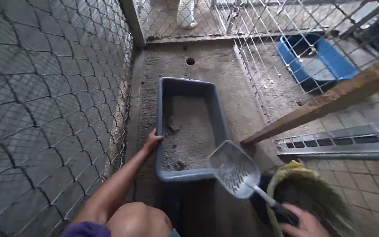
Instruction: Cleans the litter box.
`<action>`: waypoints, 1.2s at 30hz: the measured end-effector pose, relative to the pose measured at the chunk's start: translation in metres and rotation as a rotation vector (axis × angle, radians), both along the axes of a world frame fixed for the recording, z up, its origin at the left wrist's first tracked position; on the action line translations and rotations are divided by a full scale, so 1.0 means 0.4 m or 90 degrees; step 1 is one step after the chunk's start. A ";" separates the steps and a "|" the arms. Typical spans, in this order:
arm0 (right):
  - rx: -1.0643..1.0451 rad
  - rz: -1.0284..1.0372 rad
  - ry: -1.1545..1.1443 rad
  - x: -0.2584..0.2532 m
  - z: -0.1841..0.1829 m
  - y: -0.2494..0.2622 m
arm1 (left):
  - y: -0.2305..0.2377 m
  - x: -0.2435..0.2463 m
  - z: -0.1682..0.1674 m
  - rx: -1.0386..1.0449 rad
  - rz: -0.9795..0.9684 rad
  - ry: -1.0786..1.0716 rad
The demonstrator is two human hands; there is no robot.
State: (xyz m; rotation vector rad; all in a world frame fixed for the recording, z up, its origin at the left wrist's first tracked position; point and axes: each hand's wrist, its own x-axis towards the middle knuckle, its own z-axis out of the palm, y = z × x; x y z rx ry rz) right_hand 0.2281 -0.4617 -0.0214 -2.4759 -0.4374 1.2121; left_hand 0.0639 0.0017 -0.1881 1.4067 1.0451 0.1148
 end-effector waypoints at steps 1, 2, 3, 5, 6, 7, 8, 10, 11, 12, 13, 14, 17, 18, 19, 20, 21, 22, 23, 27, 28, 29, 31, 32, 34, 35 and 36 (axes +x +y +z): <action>-0.084 0.094 -0.075 0.027 -0.014 0.089 | 0.016 0.010 0.011 0.005 -0.004 -0.022; -0.176 0.169 -0.123 0.051 -0.030 0.183 | 0.029 0.022 0.024 0.007 -0.005 -0.044; -0.242 0.223 -0.147 0.073 -0.050 0.273 | 0.035 0.037 0.043 0.005 -0.001 -0.068; -0.279 0.298 -0.176 0.108 -0.096 0.405 | 0.023 0.068 0.087 -0.007 0.001 -0.122; -0.271 0.330 -0.194 0.120 -0.119 0.445 | 0.007 0.084 0.105 -0.007 -0.008 -0.149; -0.261 0.360 -0.210 0.133 -0.140 0.469 | -0.012 0.103 0.122 0.004 -0.024 -0.169; -0.257 0.388 -0.217 0.148 -0.156 0.482 | -0.031 0.125 0.140 0.015 -0.037 -0.179; -0.262 0.421 -0.198 0.177 -0.175 0.476 | -0.069 0.160 0.173 0.031 -0.063 -0.189; -0.263 0.428 -0.178 0.188 -0.181 0.463 | -0.086 0.176 0.180 0.048 -0.069 -0.190; -0.259 0.430 -0.162 0.195 -0.187 0.451 | -0.099 0.192 0.182 0.066 -0.070 -0.187; -0.254 0.424 -0.153 0.198 -0.193 0.442 | -0.110 0.208 0.183 0.083 -0.068 -0.179; -0.251 0.418 -0.147 0.201 -0.199 0.438 | -0.118 0.220 0.182 0.098 -0.063 -0.169; -0.201 0.396 -0.105 0.193 -0.240 0.445 | -0.119 0.224 0.179 0.091 -0.045 -0.158; -0.179 0.389 -0.080 0.180 -0.259 0.456 | -0.112 0.215 0.177 0.073 -0.035 -0.162; -0.149 0.374 -0.055 0.163 -0.280 0.469 | -0.104 0.205 0.174 0.052 -0.021 -0.170; -0.117 0.351 -0.028 0.143 -0.303 0.480 | -0.096 0.192 0.171 0.032 -0.005 -0.178; -0.090 0.326 -0.008 0.123 -0.325 0.488 | -0.089 0.176 0.167 0.014 0.013 -0.179; -0.077 0.301 0.005 0.108 -0.344 0.491 | -0.079 0.158 0.160 -0.002 0.035 -0.175; -0.071 0.276 0.011 0.099 -0.356 0.489 | -0.068 0.140 0.152 -0.011 0.061 -0.169; -0.013 0.134 -0.032 0.098 -0.337 0.414 | -0.018 0.055 0.066 -0.008 0.090 -0.165; 0.011 0.085 -0.051 0.094 -0.325 0.390 | -0.025 0.037 0.047 -0.005 0.102 -0.149; 0.033 0.036 -0.073 0.084 -0.310 0.374 | -0.042 0.024 0.026 -0.007 0.123 -0.130; 0.029 -0.026 -0.117 0.061 -0.273 0.361 | -0.104 0.006 -0.016 -0.046 0.157 -0.088; 0.005 -0.028 -0.122 0.052 -0.258 0.357 | -0.147 0.002 -0.037 -0.076 0.174 -0.050; -0.066 -0.007 -0.111 0.048 -0.241 0.341 | -0.218 -0.005 -0.074 -0.143 0.181 0.010; -0.100 -0.004 -0.100 0.049 -0.238 0.329 | -0.235 -0.009 -0.093 -0.165 0.172 0.020; -0.129 -0.009 -0.091 0.050 -0.234 0.316 | -0.233 -0.008 -0.109 -0.177 0.161 0.020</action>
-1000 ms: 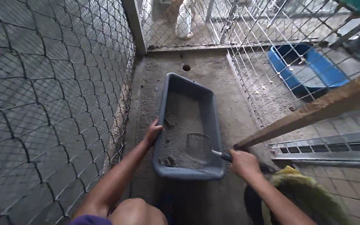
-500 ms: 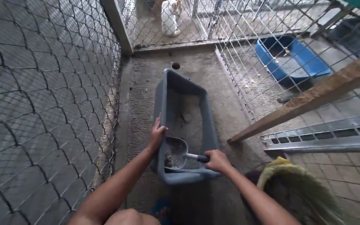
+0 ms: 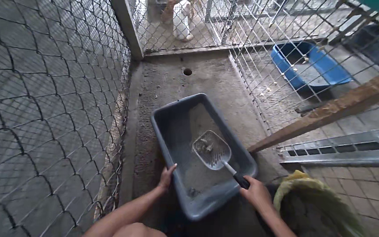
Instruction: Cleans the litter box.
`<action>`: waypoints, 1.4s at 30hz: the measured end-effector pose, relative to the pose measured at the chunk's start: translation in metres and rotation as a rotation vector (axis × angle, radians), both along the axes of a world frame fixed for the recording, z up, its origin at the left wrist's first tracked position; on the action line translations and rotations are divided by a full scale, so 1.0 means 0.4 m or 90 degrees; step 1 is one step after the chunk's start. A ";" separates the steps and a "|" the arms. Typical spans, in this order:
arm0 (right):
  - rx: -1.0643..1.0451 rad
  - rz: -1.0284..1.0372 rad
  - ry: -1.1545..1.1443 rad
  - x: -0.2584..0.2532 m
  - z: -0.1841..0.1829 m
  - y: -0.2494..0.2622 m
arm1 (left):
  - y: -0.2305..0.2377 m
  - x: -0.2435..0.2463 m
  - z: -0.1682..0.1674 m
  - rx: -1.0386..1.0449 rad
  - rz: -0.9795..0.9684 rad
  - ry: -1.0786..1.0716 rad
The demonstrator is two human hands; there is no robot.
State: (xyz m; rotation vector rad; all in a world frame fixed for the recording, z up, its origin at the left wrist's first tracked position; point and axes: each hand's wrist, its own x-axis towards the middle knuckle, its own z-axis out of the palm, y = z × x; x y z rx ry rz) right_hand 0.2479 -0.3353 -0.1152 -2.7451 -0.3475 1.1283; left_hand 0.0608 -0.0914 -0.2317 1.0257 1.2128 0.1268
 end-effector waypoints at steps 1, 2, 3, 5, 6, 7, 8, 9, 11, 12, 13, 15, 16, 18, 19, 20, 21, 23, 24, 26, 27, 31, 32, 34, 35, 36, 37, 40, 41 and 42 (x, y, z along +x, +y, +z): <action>-0.023 -0.010 0.004 -0.001 0.006 -0.013 | 0.025 0.014 -0.007 -0.003 -0.001 -0.007; -0.044 -0.018 0.012 -0.003 0.012 -0.025 | 0.072 0.039 -0.004 0.000 0.010 -0.016; -0.063 -0.020 0.026 -0.009 0.018 -0.037 | 0.136 0.069 0.002 0.004 0.022 -0.019; -0.082 -0.017 0.075 -0.025 0.033 -0.063 | 0.276 0.121 -0.016 -0.002 0.017 -0.007; -0.086 -0.015 0.101 -0.034 0.036 -0.074 | 0.328 0.141 -0.032 -0.002 0.010 0.015; -0.089 -0.016 0.127 -0.042 0.036 -0.082 | 0.356 0.155 -0.046 0.006 0.002 0.039; -0.089 -0.021 0.146 -0.050 0.030 -0.092 | 0.363 0.162 -0.053 0.024 -0.006 0.055; -0.081 -0.032 0.161 -0.058 0.018 -0.100 | 0.359 0.164 -0.055 0.051 -0.013 0.063; -0.069 -0.054 0.176 -0.066 -0.005 -0.102 | 0.343 0.177 -0.016 0.116 -0.025 0.070; -0.069 -0.058 0.178 -0.070 -0.012 -0.101 | 0.328 0.178 0.015 0.138 -0.031 0.073; -0.067 -0.063 0.180 -0.080 -0.017 -0.102 | 0.307 0.168 0.044 0.154 -0.031 0.070; -0.048 -0.075 0.171 -0.103 -0.028 -0.104 | 0.262 0.131 0.093 0.187 -0.026 0.030; -0.022 -0.083 0.157 -0.115 -0.038 -0.105 | 0.241 0.112 0.121 0.207 -0.024 -0.001; 0.070 -0.119 0.114 -0.144 -0.062 -0.103 | 0.204 0.073 0.179 0.264 -0.043 -0.065; 0.129 -0.143 0.087 -0.162 -0.070 -0.094 | 0.189 0.052 0.201 0.310 -0.056 -0.092; 0.190 -0.167 0.055 -0.176 -0.074 -0.078 | 0.175 0.035 0.221 0.349 -0.064 -0.113; 0.236 -0.185 0.032 -0.183 -0.076 -0.054 | 0.162 0.021 0.238 0.372 -0.070 -0.131; 0.305 -0.202 -0.016 -0.182 -0.074 0.002 | 0.140 0.006 0.263 0.415 -0.077 -0.160; 0.348 -0.209 -0.056 -0.173 -0.078 0.031 | 0.135 0.004 0.270 0.431 -0.085 -0.161; 0.406 -0.206 -0.133 -0.133 -0.075 0.087 | 0.135 0.012 0.279 0.435 -0.101 -0.127; 0.409 -0.201 -0.153 -0.107 -0.066 0.112 | 0.142 0.019 0.281 0.418 -0.106 -0.104; 0.371 -0.135 -0.187 -0.026 -0.035 0.154 | 0.220 0.058 0.232 0.345 -0.073 -0.076; 0.367 -0.116 -0.187 -0.018 -0.035 0.150 | 0.244 0.066 0.205 0.327 -0.057 -0.064; 0.364 -0.105 -0.163 -0.016 -0.043 0.137 | 0.289 0.072 0.144 0.292 -0.029 -0.029; 0.372 -0.105 -0.155 -0.026 -0.051 0.132 | 0.306 0.069 0.114 0.279 -0.022 -0.012; 0.375 -0.097 -0.146 -0.041 -0.060 0.126 | 0.319 0.062 0.088 0.266 -0.020 0.005; 0.377 -0.080 -0.131 -0.055 -0.066 0.120 | 0.328 0.054 0.066 0.250 -0.018 0.022; 0.374 -0.050 -0.056 -0.060 -0.082 0.096 | 0.350 0.037 0.017 0.190 -0.019 0.050; 0.377 -0.072 -0.033 -0.063 -0.089 0.094 | 0.352 0.036 0.009 0.175 -0.017 0.049; 0.385 -0.101 -0.019 -0.073 -0.099 0.091 | 0.353 0.034 0.001 0.159 -0.014 0.044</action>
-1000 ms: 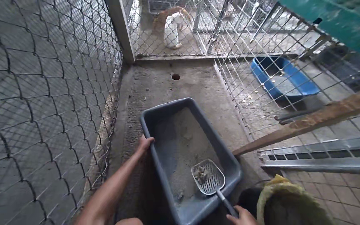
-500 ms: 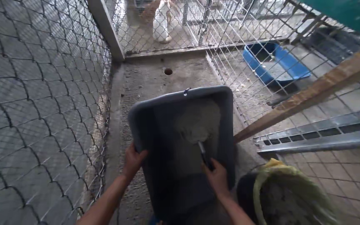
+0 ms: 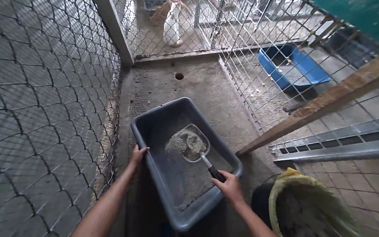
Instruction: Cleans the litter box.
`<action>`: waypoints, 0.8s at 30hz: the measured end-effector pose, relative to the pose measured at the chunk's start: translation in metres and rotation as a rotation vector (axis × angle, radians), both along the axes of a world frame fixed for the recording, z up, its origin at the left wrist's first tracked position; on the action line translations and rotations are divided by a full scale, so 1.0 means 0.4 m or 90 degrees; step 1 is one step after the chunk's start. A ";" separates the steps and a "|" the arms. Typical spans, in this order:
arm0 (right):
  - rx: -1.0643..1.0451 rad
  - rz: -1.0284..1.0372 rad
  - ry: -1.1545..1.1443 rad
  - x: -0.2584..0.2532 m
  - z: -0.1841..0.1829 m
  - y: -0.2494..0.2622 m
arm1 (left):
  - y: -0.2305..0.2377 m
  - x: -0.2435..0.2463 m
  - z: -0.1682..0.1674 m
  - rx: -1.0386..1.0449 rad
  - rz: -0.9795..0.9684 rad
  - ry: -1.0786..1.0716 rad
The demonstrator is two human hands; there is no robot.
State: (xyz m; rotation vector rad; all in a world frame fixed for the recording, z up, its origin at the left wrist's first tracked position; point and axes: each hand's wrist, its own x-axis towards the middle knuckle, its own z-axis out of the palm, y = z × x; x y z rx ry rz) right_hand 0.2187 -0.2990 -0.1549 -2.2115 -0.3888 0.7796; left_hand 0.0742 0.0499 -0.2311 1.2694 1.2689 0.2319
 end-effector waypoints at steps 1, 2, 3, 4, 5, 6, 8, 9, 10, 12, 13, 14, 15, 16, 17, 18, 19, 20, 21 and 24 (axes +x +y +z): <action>0.016 -0.019 0.008 -0.012 -0.013 -0.004 | 0.003 -0.002 -0.007 -0.019 0.004 -0.012; 0.030 -0.023 0.015 -0.021 -0.020 -0.009 | 0.007 -0.005 -0.014 -0.034 0.012 -0.023; 0.044 -0.019 0.020 -0.024 -0.023 -0.016 | 0.008 -0.008 -0.019 -0.041 0.020 -0.031; 0.051 -0.016 0.027 -0.022 -0.025 -0.022 | 0.003 -0.012 -0.019 -0.040 0.024 -0.034; 0.054 -0.022 0.045 -0.017 -0.026 -0.027 | -0.005 -0.016 -0.017 -0.038 0.023 -0.035; 0.054 -0.036 0.061 -0.016 -0.026 -0.027 | -0.014 -0.017 -0.010 -0.034 0.018 -0.035; 0.053 -0.052 0.065 -0.024 -0.031 -0.022 | -0.029 -0.015 0.003 -0.017 0.007 -0.025; 0.051 -0.037 0.053 -0.022 -0.031 -0.021 | -0.030 -0.014 0.003 0.001 -0.002 -0.022; 0.045 -0.016 0.042 -0.012 -0.025 -0.020 | -0.028 -0.014 -0.005 0.022 -0.009 -0.025; 0.031 -0.003 0.028 0.013 -0.006 -0.015 | -0.026 -0.017 -0.021 0.040 -0.023 -0.025; 0.027 -0.016 0.024 0.015 -0.002 -0.011 | -0.032 -0.020 -0.023 0.038 -0.023 -0.019; 0.025 -0.029 0.021 0.012 -0.004 -0.006 | -0.041 -0.021 -0.020 0.035 -0.017 -0.011; 0.025 -0.030 0.020 0.009 -0.005 -0.002 | -0.053 -0.018 -0.012 0.033 -0.002 -0.005; 0.024 -0.020 0.019 0.012 -0.005 -0.001 | -0.067 -0.016 -0.001 0.038 0.012 -0.001; 0.016 -0.006 0.022 0.021 0.001 -0.004 | -0.080 -0.014 0.004 0.060 0.019 0.010; 0.005 0.000 0.029 0.030 0.011 -0.006 | -0.091 -0.016 0.003 0.105 0.012 0.029; -0.003 -0.006 0.036 0.035 0.021 -0.008 | -0.103 -0.019 0.001 0.181 -0.009 0.046; -0.003 -0.020 0.039 0.034 0.026 -0.010 | -0.115 -0.023 -0.003 0.277 -0.035 0.050; -0.002 -0.027 0.037 0.029 0.024 -0.012 | -0.125 -0.025 -0.005 0.375 -0.061 0.045; 0.007 -0.001 0.032 0.037 0.023 -0.026 | -0.172 -0.014 0.028 0.556 -0.182 -0.014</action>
